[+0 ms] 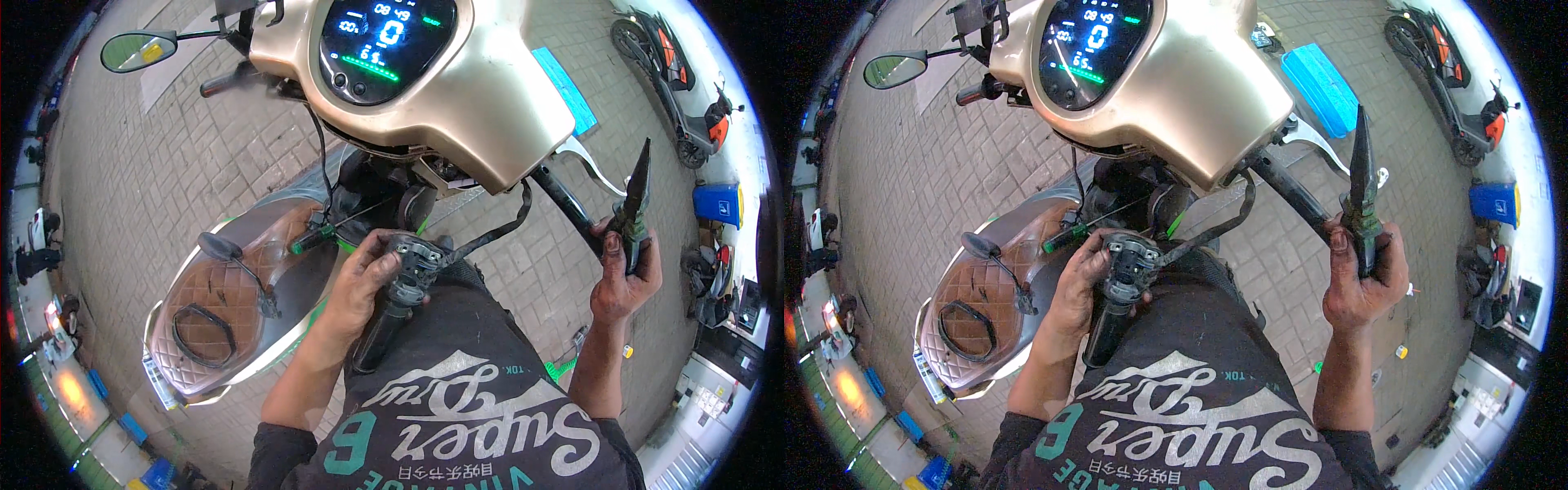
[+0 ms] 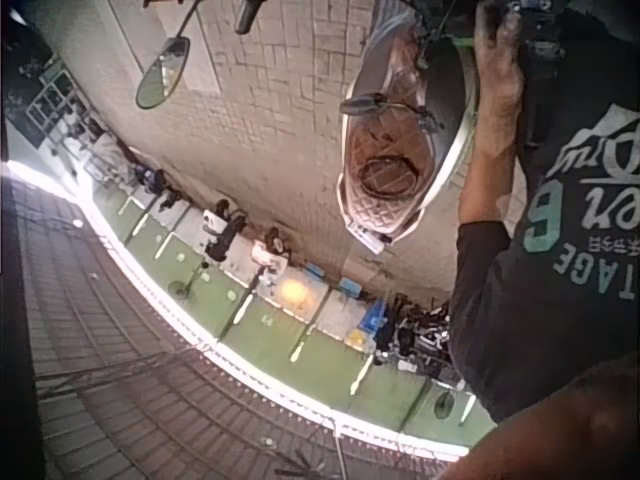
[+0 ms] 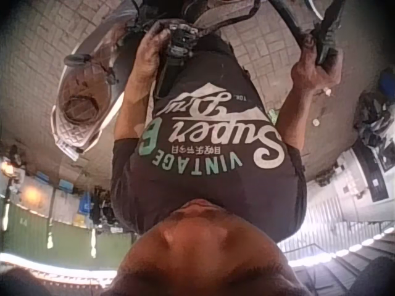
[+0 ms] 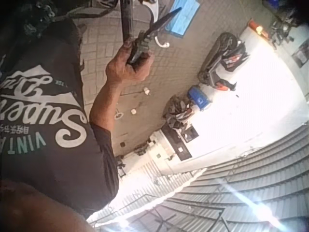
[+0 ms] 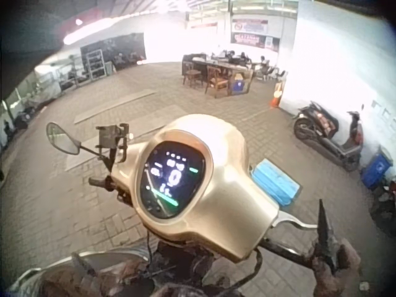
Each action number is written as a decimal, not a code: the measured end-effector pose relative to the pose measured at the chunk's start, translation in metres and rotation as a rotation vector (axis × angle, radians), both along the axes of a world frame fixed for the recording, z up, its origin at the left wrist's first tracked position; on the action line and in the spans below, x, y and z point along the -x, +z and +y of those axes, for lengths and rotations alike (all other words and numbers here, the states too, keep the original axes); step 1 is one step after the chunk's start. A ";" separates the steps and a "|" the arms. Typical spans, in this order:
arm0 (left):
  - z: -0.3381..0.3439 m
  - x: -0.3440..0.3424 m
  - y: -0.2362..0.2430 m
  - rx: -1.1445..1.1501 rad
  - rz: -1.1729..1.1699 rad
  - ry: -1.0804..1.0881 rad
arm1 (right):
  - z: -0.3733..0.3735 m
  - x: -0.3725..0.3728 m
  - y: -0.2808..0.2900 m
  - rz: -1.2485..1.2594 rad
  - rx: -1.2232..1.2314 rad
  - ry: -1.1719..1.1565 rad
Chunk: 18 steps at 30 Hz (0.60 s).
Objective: The person disassembles a scooter's handlebar using a screwdriver and pliers. They remove screws from the housing, detach a side mirror, and use pliers to grip and pull components inside the handlebar mechanism.
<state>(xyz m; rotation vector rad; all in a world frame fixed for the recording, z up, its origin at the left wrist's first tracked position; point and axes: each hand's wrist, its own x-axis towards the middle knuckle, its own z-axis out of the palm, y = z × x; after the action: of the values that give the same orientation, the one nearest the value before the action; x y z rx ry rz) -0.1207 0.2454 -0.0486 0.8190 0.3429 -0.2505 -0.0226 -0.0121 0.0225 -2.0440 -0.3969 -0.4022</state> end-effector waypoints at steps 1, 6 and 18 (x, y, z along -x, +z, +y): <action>0.001 0.001 0.001 0.001 0.070 -0.022 | -0.001 0.000 0.000 -0.005 0.031 -0.009; -0.002 0.005 0.010 -0.002 0.163 0.009 | 0.002 0.000 0.001 -0.006 0.001 -0.008; -0.009 0.013 0.005 -0.630 -0.039 0.044 | -0.001 0.002 -0.001 -0.016 0.053 -0.026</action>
<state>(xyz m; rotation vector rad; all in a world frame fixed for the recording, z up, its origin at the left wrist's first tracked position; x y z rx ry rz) -0.1332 0.2363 -0.0438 1.4327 0.4095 -0.0802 -0.0243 -0.0133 0.0212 -2.1003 -0.3946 -0.4283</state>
